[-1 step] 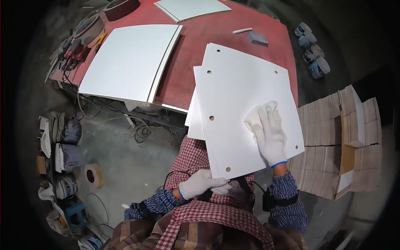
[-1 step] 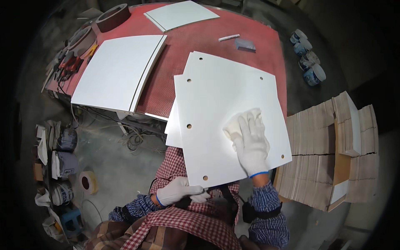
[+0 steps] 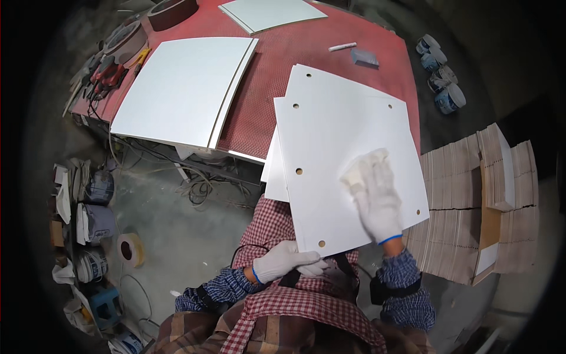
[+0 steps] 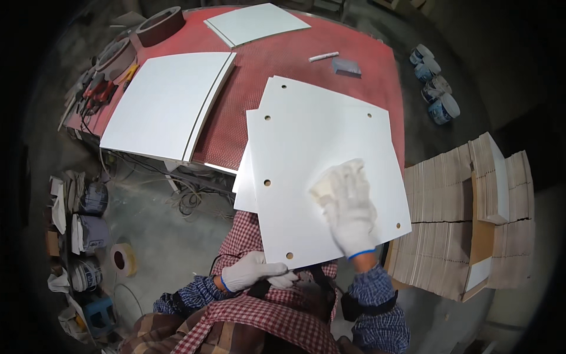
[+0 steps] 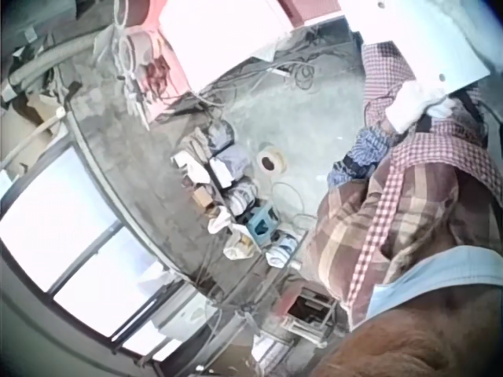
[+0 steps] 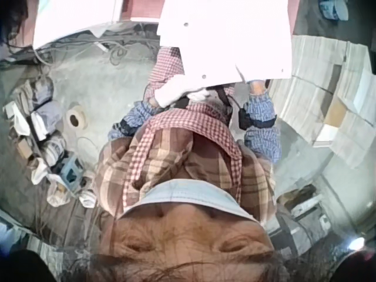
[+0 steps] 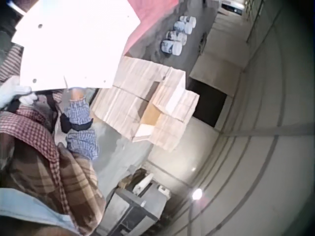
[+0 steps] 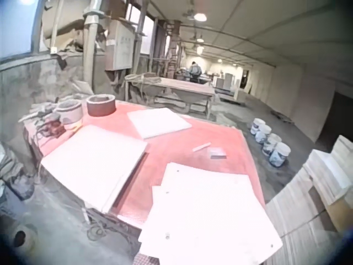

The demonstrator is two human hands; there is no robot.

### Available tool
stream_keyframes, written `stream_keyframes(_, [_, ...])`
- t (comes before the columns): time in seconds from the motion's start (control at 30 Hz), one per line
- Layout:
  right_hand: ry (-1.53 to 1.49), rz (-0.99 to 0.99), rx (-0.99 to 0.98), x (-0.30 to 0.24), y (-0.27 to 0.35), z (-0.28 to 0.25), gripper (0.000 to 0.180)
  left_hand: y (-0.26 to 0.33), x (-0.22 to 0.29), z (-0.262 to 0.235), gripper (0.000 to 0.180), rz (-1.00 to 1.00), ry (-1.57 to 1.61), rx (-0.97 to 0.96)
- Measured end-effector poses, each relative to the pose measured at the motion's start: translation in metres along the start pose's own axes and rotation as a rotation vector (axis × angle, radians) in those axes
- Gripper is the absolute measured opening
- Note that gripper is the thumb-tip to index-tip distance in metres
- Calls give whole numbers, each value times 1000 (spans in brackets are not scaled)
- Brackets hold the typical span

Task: Wiping, sanding, and marking white furniture panels for quality control or assembly preparation.

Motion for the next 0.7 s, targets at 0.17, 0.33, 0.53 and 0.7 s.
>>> stream_keyframes(0.17, [-116, -267, -145, -62, -29, 14, 59, -43, 4, -15, 32, 223, 92, 86])
stream_keyframes(0.33, [-160, -311, -73, -41, -100, 64, 57, -36, 14, -13, 39, 143, 166, 10])
stream_keyframes(0.53, [-164, -354, 39, -67, -138, 98, 53, -27, 24, -8, 50, -16, 188, -39])
stream_keyframes(0.7, [-226, -568, 53, -51, -155, 95, 51, -35, 17, -11, 51, 38, 184, 19])
Point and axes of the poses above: each hand's wrist, its own y-axis away from the middle knuckle, its own z-axis out of the palm, x = y × z, the point moved 1 cm from there along -y, towards the middle knuckle, and after that the axes turned 11 degrees about x, right-handed, at the moved point
